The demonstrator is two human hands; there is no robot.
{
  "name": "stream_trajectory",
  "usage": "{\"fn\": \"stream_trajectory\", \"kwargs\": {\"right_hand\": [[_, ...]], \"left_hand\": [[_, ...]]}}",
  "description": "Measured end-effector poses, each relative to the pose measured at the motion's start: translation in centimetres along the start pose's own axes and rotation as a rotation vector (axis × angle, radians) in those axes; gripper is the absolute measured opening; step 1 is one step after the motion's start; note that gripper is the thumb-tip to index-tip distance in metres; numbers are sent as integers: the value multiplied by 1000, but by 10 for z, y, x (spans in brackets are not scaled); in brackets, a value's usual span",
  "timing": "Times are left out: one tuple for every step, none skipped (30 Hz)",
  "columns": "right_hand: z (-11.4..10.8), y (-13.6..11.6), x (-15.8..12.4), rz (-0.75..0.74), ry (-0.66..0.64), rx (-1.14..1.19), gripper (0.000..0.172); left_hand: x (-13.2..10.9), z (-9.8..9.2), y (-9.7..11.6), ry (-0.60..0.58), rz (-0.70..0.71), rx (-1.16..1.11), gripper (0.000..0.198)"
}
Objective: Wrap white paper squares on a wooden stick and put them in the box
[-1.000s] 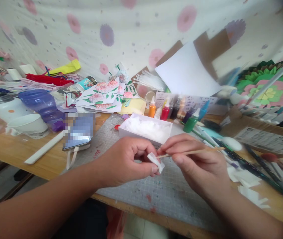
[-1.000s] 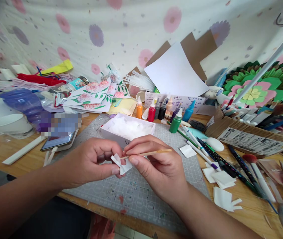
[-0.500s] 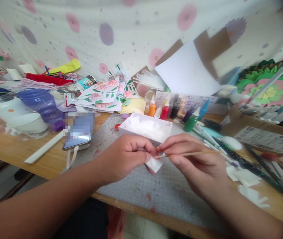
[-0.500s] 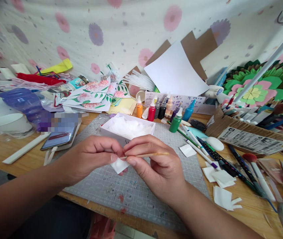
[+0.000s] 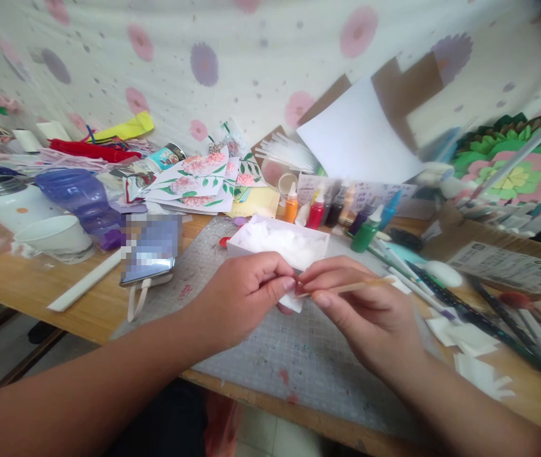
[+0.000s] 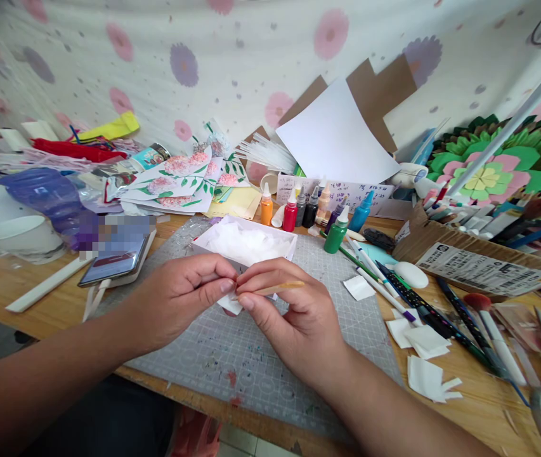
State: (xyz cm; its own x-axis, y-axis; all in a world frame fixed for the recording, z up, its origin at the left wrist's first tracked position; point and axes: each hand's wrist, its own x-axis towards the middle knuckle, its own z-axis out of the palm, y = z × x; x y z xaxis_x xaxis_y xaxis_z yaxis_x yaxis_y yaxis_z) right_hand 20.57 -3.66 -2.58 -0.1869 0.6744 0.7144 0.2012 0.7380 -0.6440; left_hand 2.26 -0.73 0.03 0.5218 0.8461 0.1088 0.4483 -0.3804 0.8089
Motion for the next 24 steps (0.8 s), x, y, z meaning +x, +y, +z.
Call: {"fn": "stream_trajectory", "kwargs": {"right_hand": [[0,0,0,0,4,-11,10],[0,0,-1,1,9,-17,10],[0,1,-1,4,14,-18,11],[-1,1,-1,6,20,-14,11],[-1,1,-1,9,25,-6,12],[0,0,-1,11,24,2,12],[0,0,-1,8,17,8,12],[0,0,-1,2,8,9,13],[1,0,-1,-6,-3,4,13],[1,0,0,-13,-11,-7,14],[1,1,0,-19,-7,-23,14],[1,2,0,-16,11,-42,15],[1,5,1,-2,37,-62,15],[0,8,1,24,72,-77,15],[-1,12,1,57,113,-79,15],[-2,16,1,86,159,-60,16],[-2,20,1,109,202,-19,16],[-3,23,0,123,234,35,17],[-3,25,0,125,254,93,18],[-2,25,0,122,252,135,19],[-2,23,-1,114,230,156,19],[-1,20,-1,106,194,148,18],[0,16,-1,99,149,118,18],[2,12,-1,88,115,94,18]], "left_hand": [[0,0,0,3,-1,7,17],[0,0,0,4,-4,11,16],[0,0,0,3,-7,10,16],[0,0,0,1,-8,6,15],[0,1,-1,-1,-8,2,14],[0,1,-1,-2,-7,0,14],[0,1,-1,0,-7,0,14],[0,2,-2,2,-6,-2,13],[0,2,-2,5,-9,-12,13],[0,3,-3,5,-19,-33,13],[1,3,-4,2,-33,-62,14],[1,4,-5,-2,-49,-99,15],[2,4,-6,-6,-65,-141,15],[2,4,-6,-8,-83,-181,15],[3,4,-7,-4,-101,-211,15],[3,3,-8,3,-117,-229,15],[3,3,-9,12,-132,-236,15],[4,2,-9,20,-147,-234,15],[4,2,-9,27,-157,-226,14],[4,1,-9,35,-160,-218,14],[4,1,-8,40,-158,-215,14],[3,2,-7,44,-154,-216,14],[3,2,-7,46,-148,-224,14],[3,3,-6,47,-142,-238,15]]}}
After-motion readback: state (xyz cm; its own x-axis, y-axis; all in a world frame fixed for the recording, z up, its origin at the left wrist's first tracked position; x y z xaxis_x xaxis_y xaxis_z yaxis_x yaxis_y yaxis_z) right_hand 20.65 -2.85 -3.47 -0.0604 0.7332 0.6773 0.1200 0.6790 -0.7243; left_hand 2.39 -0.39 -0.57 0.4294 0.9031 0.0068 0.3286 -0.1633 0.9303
